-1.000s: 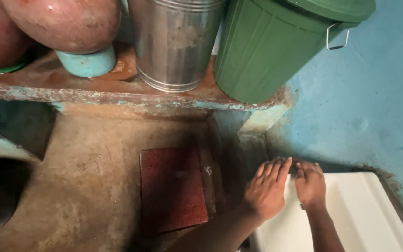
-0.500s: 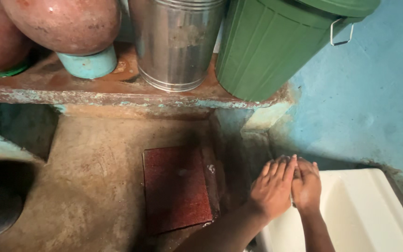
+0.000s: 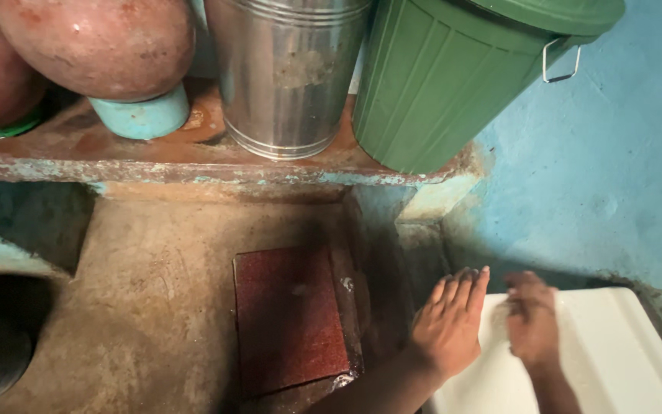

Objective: The person cleans the surface and drain of a washbasin by hand with a cloth, then turns the entire basin over to wipe the underside.

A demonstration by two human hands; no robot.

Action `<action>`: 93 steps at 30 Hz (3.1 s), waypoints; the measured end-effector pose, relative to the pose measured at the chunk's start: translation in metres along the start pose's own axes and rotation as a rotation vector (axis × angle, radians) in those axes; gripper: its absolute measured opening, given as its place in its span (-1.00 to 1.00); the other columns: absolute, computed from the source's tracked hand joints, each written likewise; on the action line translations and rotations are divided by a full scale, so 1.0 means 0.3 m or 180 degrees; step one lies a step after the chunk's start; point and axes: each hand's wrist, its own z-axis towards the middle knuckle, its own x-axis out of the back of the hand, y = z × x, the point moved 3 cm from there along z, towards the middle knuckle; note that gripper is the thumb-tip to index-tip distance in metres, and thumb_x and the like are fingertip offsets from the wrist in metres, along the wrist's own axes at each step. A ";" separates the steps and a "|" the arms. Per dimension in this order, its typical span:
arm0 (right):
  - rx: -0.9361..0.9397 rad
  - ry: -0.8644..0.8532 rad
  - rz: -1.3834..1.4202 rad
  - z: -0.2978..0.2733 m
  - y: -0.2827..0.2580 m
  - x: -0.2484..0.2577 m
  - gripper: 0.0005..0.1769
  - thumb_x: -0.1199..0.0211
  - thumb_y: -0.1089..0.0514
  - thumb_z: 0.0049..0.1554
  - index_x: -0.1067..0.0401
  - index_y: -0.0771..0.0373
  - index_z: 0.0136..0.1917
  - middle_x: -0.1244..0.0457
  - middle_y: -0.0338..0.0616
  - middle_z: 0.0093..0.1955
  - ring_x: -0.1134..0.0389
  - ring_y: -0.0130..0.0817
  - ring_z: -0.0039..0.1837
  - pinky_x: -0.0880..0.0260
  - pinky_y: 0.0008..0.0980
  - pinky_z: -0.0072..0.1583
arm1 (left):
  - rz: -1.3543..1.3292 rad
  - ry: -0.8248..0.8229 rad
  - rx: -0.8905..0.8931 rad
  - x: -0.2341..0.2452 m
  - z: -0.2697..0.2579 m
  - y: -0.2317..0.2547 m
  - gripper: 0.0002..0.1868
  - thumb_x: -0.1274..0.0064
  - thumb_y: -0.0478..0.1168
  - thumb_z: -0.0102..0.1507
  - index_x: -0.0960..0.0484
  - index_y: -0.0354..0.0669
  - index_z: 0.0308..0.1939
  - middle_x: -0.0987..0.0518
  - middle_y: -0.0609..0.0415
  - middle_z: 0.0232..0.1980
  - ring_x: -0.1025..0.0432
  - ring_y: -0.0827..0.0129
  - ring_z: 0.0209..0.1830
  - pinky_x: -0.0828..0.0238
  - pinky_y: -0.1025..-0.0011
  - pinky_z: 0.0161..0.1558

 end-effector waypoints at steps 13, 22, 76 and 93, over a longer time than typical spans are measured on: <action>0.0046 -0.0047 0.0036 0.000 0.085 -0.034 -0.60 -0.02 0.32 0.17 -0.45 0.26 0.25 -0.29 -0.01 0.44 -0.14 -0.05 0.61 -0.01 -0.13 0.59 | 0.0015 0.0048 -0.0029 -0.014 -0.006 -0.002 -0.27 0.11 -0.36 0.19 -0.25 -0.46 0.49 -0.44 -0.27 0.40 -0.29 0.04 0.48 -0.05 0.16 0.52; 0.0018 -0.0579 0.0701 -0.056 -0.182 -0.037 -0.47 -0.07 0.40 0.10 -0.40 0.27 0.35 -0.18 0.11 0.48 -0.08 0.03 0.58 0.02 -0.07 0.54 | -0.0052 0.0184 -0.0139 -0.006 0.001 -0.007 -0.32 0.07 -0.30 0.28 -0.25 -0.46 0.49 -0.46 -0.27 0.39 -0.31 0.01 0.46 -0.08 0.17 0.53; -0.0485 0.0827 -0.0724 -0.084 0.045 -0.062 -0.66 -0.13 0.30 0.21 -0.57 0.09 0.19 -0.36 -0.11 0.34 -0.34 -0.12 0.46 -0.31 -0.22 0.46 | -0.0029 -0.0233 -0.0046 0.000 0.019 0.001 -0.12 0.10 -0.47 0.12 -0.03 -0.57 0.55 -0.32 -0.35 0.48 -0.17 0.03 0.55 0.16 0.18 0.60; -0.1329 0.0717 -0.1480 -0.065 0.296 0.174 -0.69 -0.18 0.11 0.32 -0.58 -0.02 0.29 -0.40 -0.10 0.23 -0.45 0.06 0.14 -0.44 -0.07 0.18 | 0.0062 -0.0240 -0.0067 0.008 0.010 0.009 -0.10 0.08 -0.45 0.09 -0.06 -0.58 0.53 -0.36 -0.35 0.43 -0.21 0.02 0.52 0.13 0.19 0.59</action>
